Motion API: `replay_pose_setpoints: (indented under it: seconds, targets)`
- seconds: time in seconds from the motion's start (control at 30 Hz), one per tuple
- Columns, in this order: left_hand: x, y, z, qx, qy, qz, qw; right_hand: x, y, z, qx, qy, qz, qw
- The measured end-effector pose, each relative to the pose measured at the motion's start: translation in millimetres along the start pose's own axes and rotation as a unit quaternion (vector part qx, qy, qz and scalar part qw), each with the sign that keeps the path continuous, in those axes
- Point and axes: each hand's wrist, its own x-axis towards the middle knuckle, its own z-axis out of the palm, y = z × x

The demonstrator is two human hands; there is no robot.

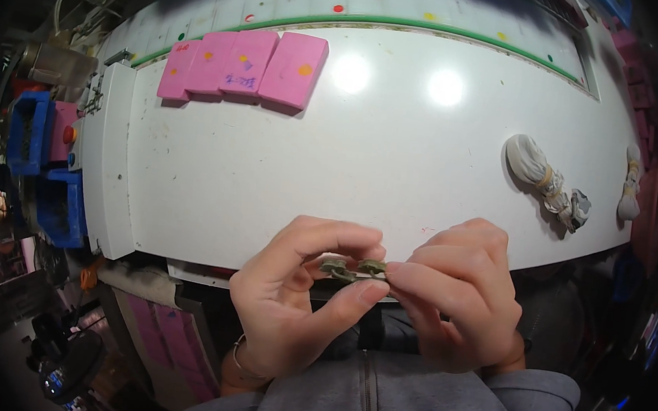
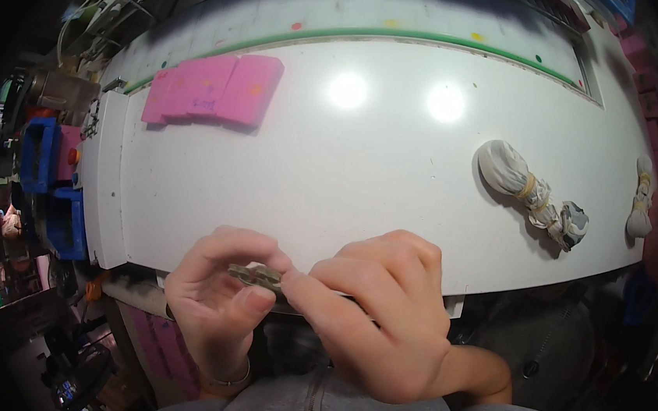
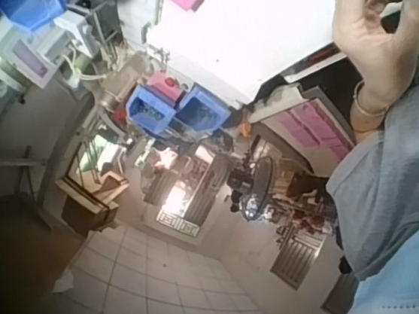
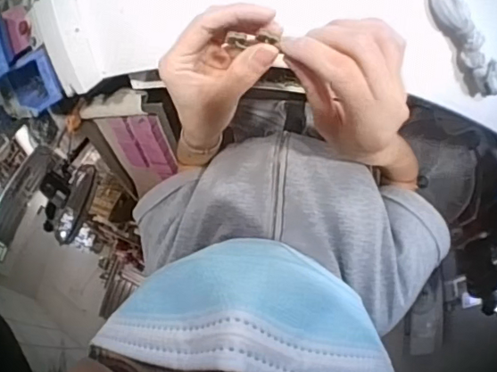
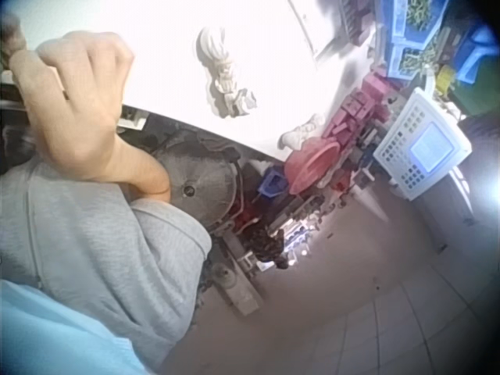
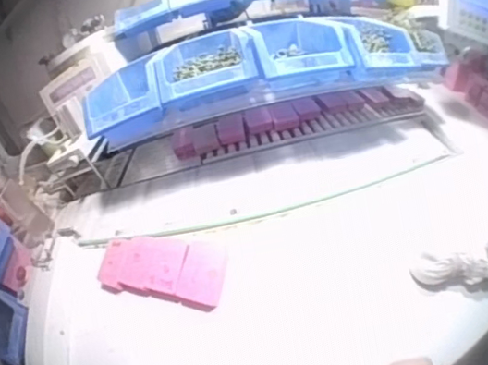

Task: The person assembles small green plastic components into pink rectangular molds. They repeatedly pick up parts, insert them into the molds, and wipe the molds with a cloth. The person also briefly handles a smartphone and adjusts the molds on the table.

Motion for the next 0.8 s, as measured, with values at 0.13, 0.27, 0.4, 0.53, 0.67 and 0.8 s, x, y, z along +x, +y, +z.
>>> replay_pose_setpoints:
  seconds: [0.13, 0.27, 0.4, 0.53, 0.67, 0.8]
  targets:
    - [4, -5, -2, 0.024, 0.0, 0.036, 0.999, 0, -2, -1, 0.001, -0.009, 0.0, 1.0]
    - [4, -2, -4, 0.039, 0.087, 0.03, 0.995, 2, -3, -2, 0.069, 0.005, 0.062, 0.996]
    - [1, -5, -7, -0.008, 0.114, 0.009, 0.993, 2, -1, -5, 0.136, 0.004, 0.1, 0.986]
    - [-6, -11, -6, -0.047, 0.076, -0.042, 0.995, -1, 0, -6, 0.165, 0.024, 0.133, 0.977]
    - [-13, -17, -3, -0.115, 0.021, -0.053, 0.992, -3, 1, -7, 0.143, 0.021, 0.126, 0.982]
    - [-19, -19, 1, -0.209, -0.022, -0.15, 0.966, -4, 4, -6, 0.05, -0.01, 0.07, 0.996]
